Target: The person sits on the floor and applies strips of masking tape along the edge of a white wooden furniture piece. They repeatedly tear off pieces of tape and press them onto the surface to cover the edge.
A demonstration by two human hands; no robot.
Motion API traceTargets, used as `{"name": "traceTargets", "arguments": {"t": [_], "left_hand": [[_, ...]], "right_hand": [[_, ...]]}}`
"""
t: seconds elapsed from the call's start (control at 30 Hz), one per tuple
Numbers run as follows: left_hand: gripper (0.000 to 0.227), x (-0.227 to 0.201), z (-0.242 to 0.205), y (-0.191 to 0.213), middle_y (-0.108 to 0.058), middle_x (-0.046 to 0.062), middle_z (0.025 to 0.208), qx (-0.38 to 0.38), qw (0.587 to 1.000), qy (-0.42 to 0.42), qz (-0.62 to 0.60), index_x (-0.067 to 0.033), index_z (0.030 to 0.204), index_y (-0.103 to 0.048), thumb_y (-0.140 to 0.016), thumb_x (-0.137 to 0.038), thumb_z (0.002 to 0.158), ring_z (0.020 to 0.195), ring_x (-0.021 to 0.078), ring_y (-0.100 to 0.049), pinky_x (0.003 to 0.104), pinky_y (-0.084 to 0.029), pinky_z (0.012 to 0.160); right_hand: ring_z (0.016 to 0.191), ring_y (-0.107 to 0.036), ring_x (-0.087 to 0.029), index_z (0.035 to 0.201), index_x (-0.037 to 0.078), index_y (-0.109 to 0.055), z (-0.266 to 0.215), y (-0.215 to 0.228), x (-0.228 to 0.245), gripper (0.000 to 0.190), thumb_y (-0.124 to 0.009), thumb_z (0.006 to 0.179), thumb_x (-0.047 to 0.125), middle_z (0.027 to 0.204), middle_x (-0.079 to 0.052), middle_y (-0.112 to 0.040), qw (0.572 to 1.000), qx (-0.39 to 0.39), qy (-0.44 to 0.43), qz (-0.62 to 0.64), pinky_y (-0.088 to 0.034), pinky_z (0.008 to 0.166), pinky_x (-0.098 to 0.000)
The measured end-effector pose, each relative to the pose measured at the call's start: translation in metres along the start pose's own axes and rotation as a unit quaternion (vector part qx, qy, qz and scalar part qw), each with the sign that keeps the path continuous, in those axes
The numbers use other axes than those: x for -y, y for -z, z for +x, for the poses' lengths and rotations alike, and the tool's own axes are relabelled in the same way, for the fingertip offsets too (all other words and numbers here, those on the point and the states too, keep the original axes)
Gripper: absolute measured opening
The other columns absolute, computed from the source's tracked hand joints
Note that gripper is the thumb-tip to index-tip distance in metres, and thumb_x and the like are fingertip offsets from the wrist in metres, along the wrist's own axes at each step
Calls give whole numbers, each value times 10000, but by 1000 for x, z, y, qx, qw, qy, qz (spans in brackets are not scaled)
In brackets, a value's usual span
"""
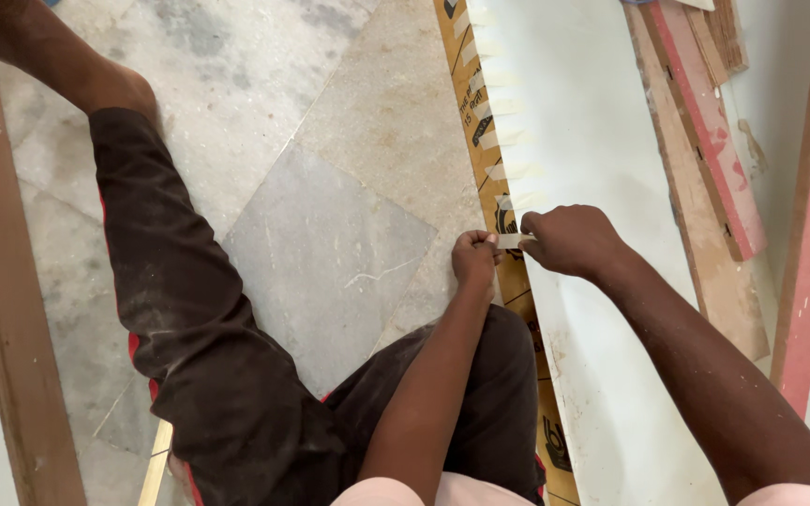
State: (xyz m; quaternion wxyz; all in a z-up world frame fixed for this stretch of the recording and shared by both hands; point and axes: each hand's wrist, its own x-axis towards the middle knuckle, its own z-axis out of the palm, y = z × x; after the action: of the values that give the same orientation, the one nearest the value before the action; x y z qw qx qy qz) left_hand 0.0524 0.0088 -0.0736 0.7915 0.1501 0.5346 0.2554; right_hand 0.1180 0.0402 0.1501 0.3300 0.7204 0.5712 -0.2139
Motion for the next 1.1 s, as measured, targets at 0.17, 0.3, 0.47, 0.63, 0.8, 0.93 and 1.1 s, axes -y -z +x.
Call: {"name": "traceTargets", "arguments": {"t": [0.17, 0.3, 0.47, 0.63, 0.8, 0.93, 1.1], "left_hand": [[89, 5, 6, -13, -642, 37, 854, 6, 1000, 12, 2, -42, 1039, -626, -661, -105, 988, 692, 117, -600, 266, -544, 624], [97, 0, 4, -16, -643, 30, 868, 2, 999, 38, 23, -55, 1045, -613, -651, -129, 995, 709, 119, -594, 268, -550, 652], [112, -1, 3, -16, -651, 22, 869, 6, 999, 44, 30, -57, 1046, -629, -659, -153, 996, 698, 112, -588, 265, -537, 647], [122, 4, 6, -16, -646, 22, 858, 11, 999, 25, 34, -53, 1045, -631, -658, -161, 995, 689, 108, -581, 268, -533, 633], [118, -7, 1, -15, -630, 8, 850, 18, 998, 47, 44, -63, 1050, -625, -638, -173, 1008, 690, 99, -564, 270, -536, 635], [93, -18, -7, -16, -625, 25, 867, 18, 996, 53, 69, -90, 1039, -601, -623, -177, 1017, 688, 105, -556, 281, -528, 626], [135, -28, -16, -22, -664, 75, 982, 8, 982, 61, 179, -146, 1112, -498, -516, -267, 1056, 764, 168, -628, 360, -541, 655]], "right_hand": [[794, -745, -289, 1127, 142, -715, 5, -1, -3, 321, -640, 964, 409, 841, -92, -770, 1000, -4, 7, -4, -571, 702, -441], [792, -748, -280, 1131, 151, -715, 7, 0, -4, 309, -638, 964, 400, 844, -87, -773, 1000, 9, -5, 3, -572, 698, -435], [795, -746, -274, 1127, 159, -717, 7, -2, -5, 296, -635, 963, 391, 848, -80, -774, 1000, 7, -6, -1, -573, 703, -433], [804, -744, -278, 1106, 160, -727, 6, -3, -7, 283, -644, 944, 376, 855, -83, -771, 1000, -8, -5, 15, -575, 712, -435], [807, -747, -283, 1102, 148, -732, 6, -2, -6, 282, -636, 953, 368, 860, -96, -775, 1000, 0, -10, 28, -575, 724, -435], [815, -747, -285, 1110, 142, -736, 7, -3, -8, 286, -636, 950, 358, 876, -102, -776, 1000, -2, -9, 26, -576, 727, -435], [826, -754, -261, 1169, 177, -717, 6, 1, -12, 302, -628, 957, 373, 890, -80, -783, 1000, 12, -16, 18, -580, 732, -422]]}}
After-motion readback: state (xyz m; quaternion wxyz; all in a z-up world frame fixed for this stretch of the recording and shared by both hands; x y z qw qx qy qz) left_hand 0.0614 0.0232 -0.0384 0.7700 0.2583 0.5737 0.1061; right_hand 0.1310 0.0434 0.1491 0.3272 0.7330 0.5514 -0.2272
